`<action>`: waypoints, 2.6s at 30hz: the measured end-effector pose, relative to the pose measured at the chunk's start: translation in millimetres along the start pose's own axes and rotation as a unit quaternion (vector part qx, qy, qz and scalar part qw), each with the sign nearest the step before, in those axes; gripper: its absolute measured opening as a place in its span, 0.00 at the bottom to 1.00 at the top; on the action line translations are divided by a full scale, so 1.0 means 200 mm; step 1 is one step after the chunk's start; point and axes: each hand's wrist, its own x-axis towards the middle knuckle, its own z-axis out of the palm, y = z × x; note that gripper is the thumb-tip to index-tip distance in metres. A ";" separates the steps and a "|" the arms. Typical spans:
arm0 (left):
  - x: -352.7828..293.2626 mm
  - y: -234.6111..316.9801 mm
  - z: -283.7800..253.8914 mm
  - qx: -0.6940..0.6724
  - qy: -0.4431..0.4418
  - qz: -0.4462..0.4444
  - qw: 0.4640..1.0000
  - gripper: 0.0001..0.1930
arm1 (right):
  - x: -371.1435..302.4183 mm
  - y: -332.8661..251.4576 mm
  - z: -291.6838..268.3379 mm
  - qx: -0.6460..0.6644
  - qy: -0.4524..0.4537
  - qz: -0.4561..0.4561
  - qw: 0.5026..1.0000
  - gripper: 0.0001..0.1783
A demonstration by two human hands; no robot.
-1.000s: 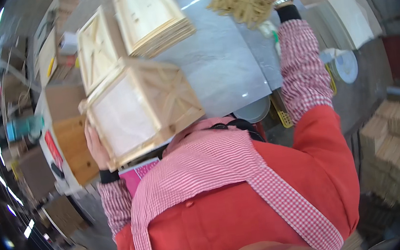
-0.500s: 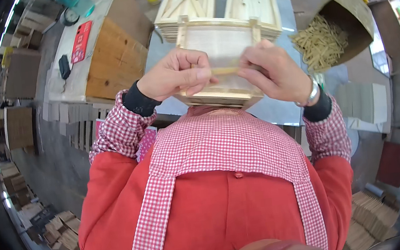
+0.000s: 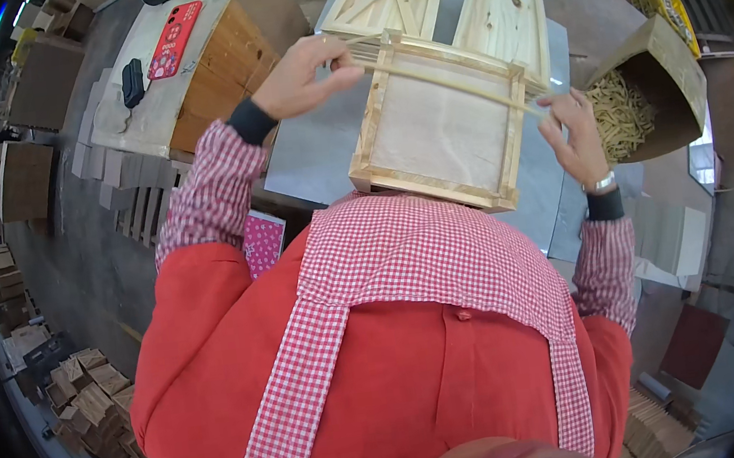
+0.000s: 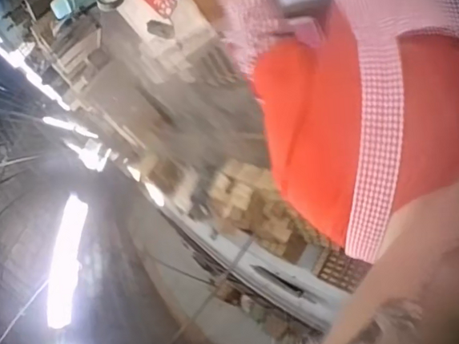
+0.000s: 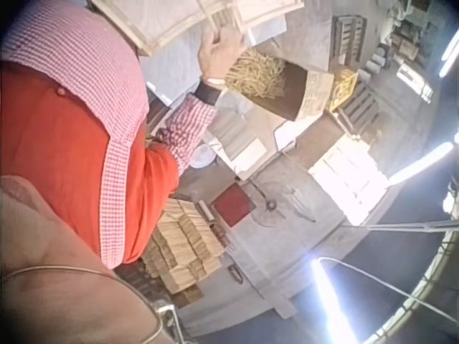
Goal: Assembling wooden boxes by applying wood glue and joining pre-cut panels.
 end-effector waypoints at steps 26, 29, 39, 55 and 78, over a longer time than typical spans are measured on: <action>-0.45 0.39 0.40 0.196 0.228 0.064 0.952 0.21 | -0.28 -0.38 0.09 0.002 0.045 -0.085 0.995 0.13; -0.39 0.52 0.44 0.206 0.272 0.076 0.937 0.23 | -0.28 -0.36 0.07 0.001 0.021 -0.082 0.996 0.11; -0.13 0.66 0.81 0.250 0.229 0.169 0.925 0.23 | -0.27 0.02 -0.13 0.059 -0.110 -0.012 0.992 0.13; -0.06 0.66 0.85 0.256 0.290 0.133 0.913 0.18 | -0.37 -0.86 0.08 -0.115 -0.037 0.058 0.991 0.02; 0.15 -0.10 0.48 -0.519 0.224 -0.207 0.798 0.34 | -0.41 -0.80 0.45 0.396 0.218 0.349 0.821 0.17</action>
